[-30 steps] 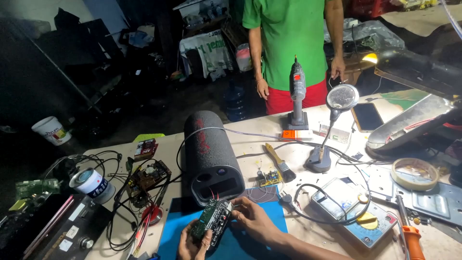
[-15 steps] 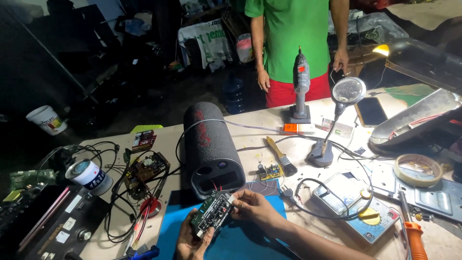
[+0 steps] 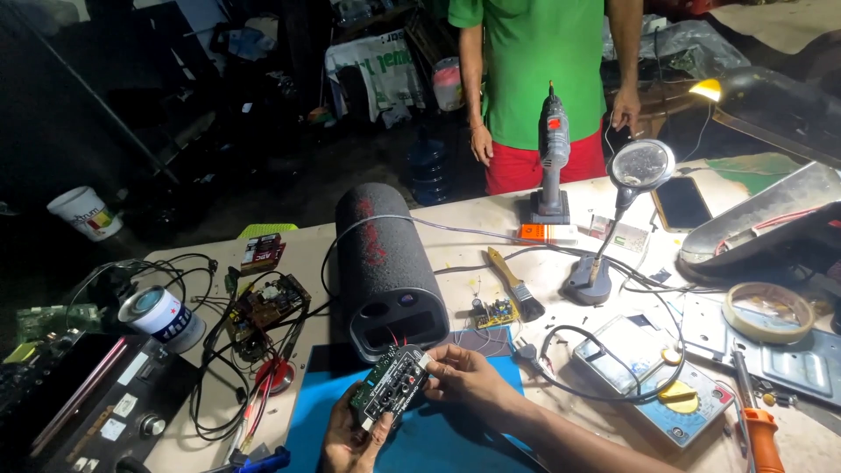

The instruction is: Disassembling a circuit board from a portable speaker to inspect or repair internal components.

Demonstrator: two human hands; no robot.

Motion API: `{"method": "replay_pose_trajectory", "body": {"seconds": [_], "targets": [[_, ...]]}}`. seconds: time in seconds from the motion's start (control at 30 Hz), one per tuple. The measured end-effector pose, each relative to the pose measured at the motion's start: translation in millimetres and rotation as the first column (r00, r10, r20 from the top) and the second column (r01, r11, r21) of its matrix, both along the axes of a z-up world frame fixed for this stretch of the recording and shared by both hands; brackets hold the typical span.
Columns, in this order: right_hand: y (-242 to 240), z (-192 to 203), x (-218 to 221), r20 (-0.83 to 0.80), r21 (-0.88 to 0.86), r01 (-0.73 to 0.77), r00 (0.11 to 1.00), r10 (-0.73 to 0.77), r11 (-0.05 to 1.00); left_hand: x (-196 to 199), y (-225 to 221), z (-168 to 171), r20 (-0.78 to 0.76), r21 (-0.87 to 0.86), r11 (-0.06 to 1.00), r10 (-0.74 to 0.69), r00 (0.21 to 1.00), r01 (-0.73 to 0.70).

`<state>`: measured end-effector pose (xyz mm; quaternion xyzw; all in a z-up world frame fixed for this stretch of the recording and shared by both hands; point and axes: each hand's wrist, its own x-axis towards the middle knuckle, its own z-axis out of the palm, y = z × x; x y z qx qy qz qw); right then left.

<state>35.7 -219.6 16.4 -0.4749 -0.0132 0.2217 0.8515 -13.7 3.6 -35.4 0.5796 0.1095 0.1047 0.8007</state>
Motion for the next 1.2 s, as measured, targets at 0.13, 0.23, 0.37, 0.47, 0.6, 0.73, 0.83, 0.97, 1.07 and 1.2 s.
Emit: {"method": "replay_pose_trajectory", "body": {"seconds": [0.13, 0.23, 0.37, 0.47, 0.6, 0.73, 0.83, 0.97, 1.07, 1.2], "targets": [[-1.4, 7.4, -2.9, -0.008, 0.044, -0.020, 1.000, 0.021, 0.999, 1.1, 1.6, -2.3, 0.010, 0.006, 1.000, -0.010, 1.000, 0.010], [-0.8, 4.2, -2.3, 0.011, 0.097, -0.033, 0.999, 0.032, 0.995, 2.4, 3.6, -7.4, 0.054, 0.001, 1.000, -0.015, 0.998, 0.015], [-0.6, 6.0, -3.2, 0.027, 0.083, -0.023, 0.999, 0.021, 0.996, 0.2, 3.9, -5.2, 0.053, 0.012, 1.000, -0.021, 0.998, 0.020], [-0.6, 6.4, -3.8, 0.013, 0.052, -0.022, 1.000, 0.022, 0.998, 2.7, 6.4, -15.9, 0.070, 0.020, 1.000, -0.012, 0.998, 0.010], [-1.0, 10.7, -5.9, 0.034, 0.064, -0.022, 0.999, 0.020, 0.998, 2.7, 5.7, -18.7, 0.127, 0.069, 0.998, 0.001, 0.992, -0.010], [-1.0, 15.2, -7.1, 0.035, 0.072, -0.032, 0.999, 0.030, 0.997, 1.5, 3.9, -10.2, 0.071, 0.083, 0.996, 0.032, 0.997, -0.038], [-2.2, 14.0, -6.7, 0.036, 0.070, -0.042, 0.999, 0.039, 0.997, 3.1, 4.2, -14.5, 0.071, 0.059, 0.998, 0.025, 0.997, -0.029], [-2.2, 13.1, -6.6, 0.041, 0.065, -0.044, 0.998, 0.041, 0.997, 5.7, 7.3, -21.2, 0.093, 0.044, 0.999, 0.024, 0.995, -0.028], [-1.3, 14.0, -5.7, 0.030, 0.055, -0.035, 0.999, 0.034, 0.998, 6.3, 7.1, -20.8, 0.086, 0.052, 0.998, 0.021, 0.996, -0.025], [-1.2, 12.3, -4.8, 0.018, 0.042, -0.029, 0.999, 0.028, 0.999, 5.2, 6.7, -17.6, 0.060, 0.039, 0.999, 0.023, 0.998, -0.025]]}}
